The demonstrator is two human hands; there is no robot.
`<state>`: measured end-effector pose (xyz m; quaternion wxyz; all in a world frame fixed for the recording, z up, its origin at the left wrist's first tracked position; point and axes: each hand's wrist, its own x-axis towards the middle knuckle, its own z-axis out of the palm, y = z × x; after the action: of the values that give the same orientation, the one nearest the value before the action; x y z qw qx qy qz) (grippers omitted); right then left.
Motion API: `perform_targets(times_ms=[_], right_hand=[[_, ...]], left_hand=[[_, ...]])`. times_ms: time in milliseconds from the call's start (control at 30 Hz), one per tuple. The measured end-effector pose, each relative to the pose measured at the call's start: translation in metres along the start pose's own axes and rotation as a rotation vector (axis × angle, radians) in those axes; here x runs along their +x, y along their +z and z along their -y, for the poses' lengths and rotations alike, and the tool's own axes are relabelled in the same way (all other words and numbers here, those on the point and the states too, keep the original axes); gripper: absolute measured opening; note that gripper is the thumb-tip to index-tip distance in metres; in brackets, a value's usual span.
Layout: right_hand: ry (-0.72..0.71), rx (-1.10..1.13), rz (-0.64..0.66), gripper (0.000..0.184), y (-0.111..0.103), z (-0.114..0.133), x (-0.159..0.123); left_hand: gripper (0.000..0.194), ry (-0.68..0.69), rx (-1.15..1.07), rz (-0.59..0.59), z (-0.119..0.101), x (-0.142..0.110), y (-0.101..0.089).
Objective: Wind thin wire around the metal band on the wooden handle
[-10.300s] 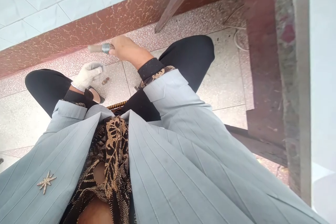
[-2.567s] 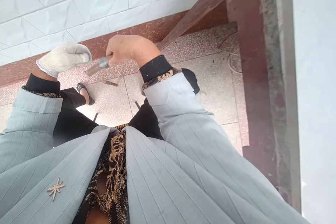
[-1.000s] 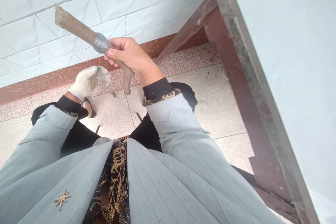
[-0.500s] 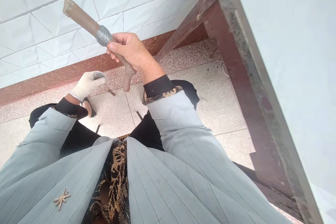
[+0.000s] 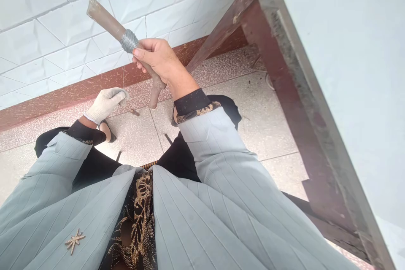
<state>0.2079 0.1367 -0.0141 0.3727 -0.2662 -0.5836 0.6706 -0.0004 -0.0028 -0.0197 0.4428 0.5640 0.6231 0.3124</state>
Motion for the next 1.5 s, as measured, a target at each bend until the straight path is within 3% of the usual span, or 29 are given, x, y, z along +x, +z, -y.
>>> perform_targets(times_ms=[267,400,567,667,867,1067,1500], right_hand=[[-0.122,0.112,0.012,0.049,0.009,0.013,-0.008],[-0.187,0.132,0.1,0.043,0.014,0.029,-0.02],[-0.067,0.019,0.125,0.052,0.014,0.035,-0.026],[-0.078,0.033,0.142,0.049,0.015,0.034,-0.026],[-0.104,0.091,0.074,0.044,0.012,0.032,-0.023],[0.029,0.096,0.095,0.047,0.006,0.03,-0.019],[-0.053,0.043,0.049,0.042,0.007,0.034,-0.023]], left_hand=[[0.026,-0.036,-0.531,0.033,0.004,0.0,0.006],[0.032,-0.103,-0.648,0.035,0.003,-0.001,0.011],[0.02,-0.203,-0.755,0.004,0.002,-0.002,0.011],[0.017,-0.223,-0.835,-0.048,0.002,-0.003,0.011],[0.019,-0.207,-0.823,-0.035,0.002,-0.003,0.011],[0.023,-0.168,-0.801,-0.031,0.006,-0.002,0.009],[0.025,-0.053,-0.694,-0.146,-0.002,-0.001,0.012]])
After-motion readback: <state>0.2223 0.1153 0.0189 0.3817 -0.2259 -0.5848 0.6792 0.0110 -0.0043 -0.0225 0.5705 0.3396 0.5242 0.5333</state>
